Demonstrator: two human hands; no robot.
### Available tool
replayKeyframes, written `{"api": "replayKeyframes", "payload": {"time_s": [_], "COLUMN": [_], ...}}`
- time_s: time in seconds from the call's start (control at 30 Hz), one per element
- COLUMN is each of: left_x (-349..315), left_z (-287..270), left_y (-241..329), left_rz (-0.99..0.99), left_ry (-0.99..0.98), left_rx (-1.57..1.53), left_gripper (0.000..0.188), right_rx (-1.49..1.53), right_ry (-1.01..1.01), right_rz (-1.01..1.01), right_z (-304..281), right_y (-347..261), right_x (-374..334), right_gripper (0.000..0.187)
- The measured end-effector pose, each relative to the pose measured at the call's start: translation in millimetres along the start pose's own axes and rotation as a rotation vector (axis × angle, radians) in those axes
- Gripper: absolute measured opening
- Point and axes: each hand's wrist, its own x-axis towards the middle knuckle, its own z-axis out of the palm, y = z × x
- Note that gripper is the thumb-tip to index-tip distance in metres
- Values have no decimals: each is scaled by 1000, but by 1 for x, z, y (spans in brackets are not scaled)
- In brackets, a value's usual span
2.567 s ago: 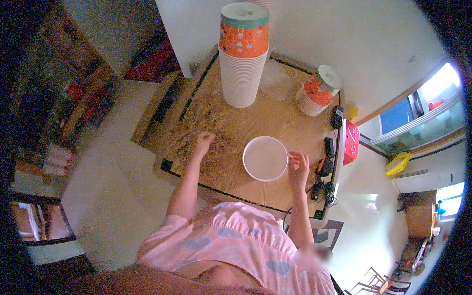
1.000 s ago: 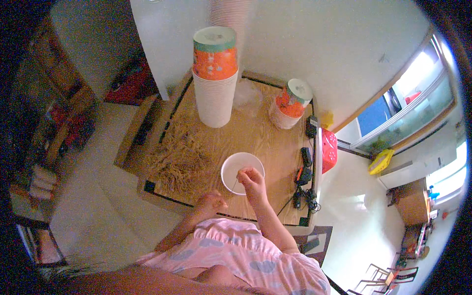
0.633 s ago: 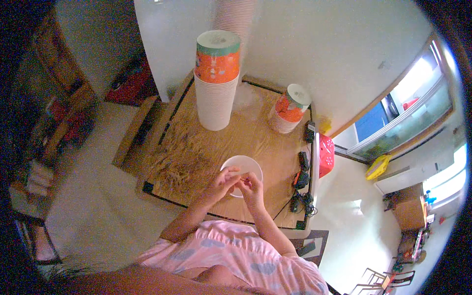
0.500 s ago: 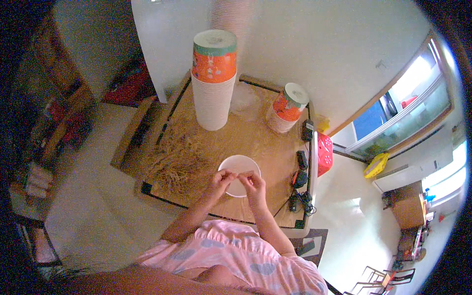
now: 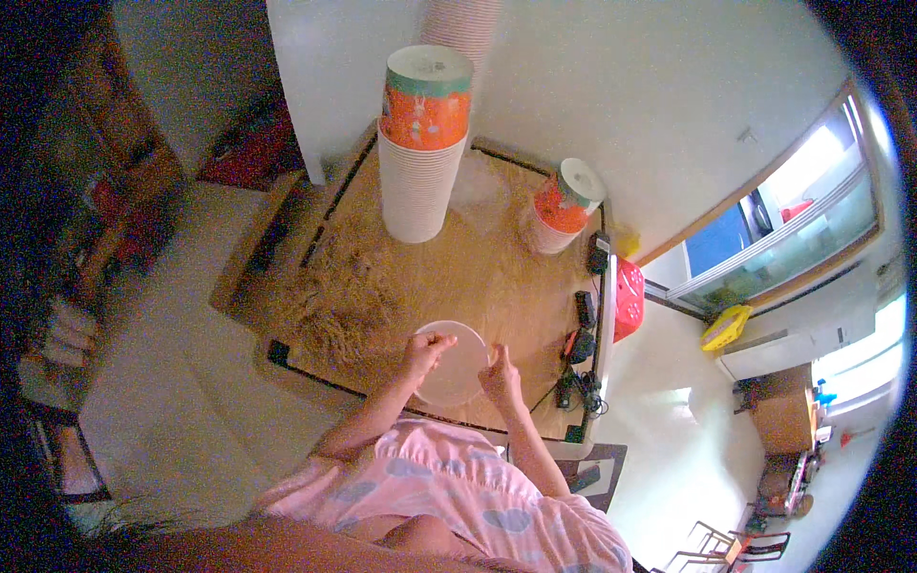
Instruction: The person is preparing fibrous packaging material and organizing large paper cups on a table.
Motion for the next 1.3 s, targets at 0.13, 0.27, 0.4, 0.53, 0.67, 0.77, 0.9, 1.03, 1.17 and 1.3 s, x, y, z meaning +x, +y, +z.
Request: {"api": "replayKeyframes", "payload": {"time_s": [0.13, 0.27, 0.4, 0.53, 0.67, 0.77, 0.9, 1.03, 1.17, 1.3], "left_x": [-6, -3, 2, 2, 3, 4, -4, -10, -2, 8], "left_z": [0, -6, -6, -5, -8, -9, -4, -2, -4, -11], "left_y": [-11, -23, -35, -29, -32, -32, -20, -15, -27, -47], "left_rz": [50, 47, 34, 67, 128, 93, 116, 181, 219, 139], "left_ry": [12, -38, -94, -72, -69, -60, -70, -61, -5, 2], "left_rx": [86, 194, 150, 228, 257, 260, 205, 216, 274, 209], "left_gripper": [20, 24, 26, 22, 18, 18, 17, 16, 18, 19], "right_rx": [-58, 158, 325, 236, 192, 222, 206, 112, 284, 507], "right_ry": [-72, 87, -113, -170, -142, -145, -185, -102, -108, -127], "right_rz": [15, -245, -198, -200, -306, -323, -210, -300, -224, -273], "right_z": [-9, -23, -19, -12, -13, -8, -1, 1, 0, 1], "right_y": [-11, -47, -63, -49, -52, -40, -38, -39, -44, -39], "right_x": [-17, -12, -3, 5, 5, 9, 11, 15, 13, 11], "right_gripper": [48, 30, 20, 15, 10, 10, 17, 24, 13, 11]}}
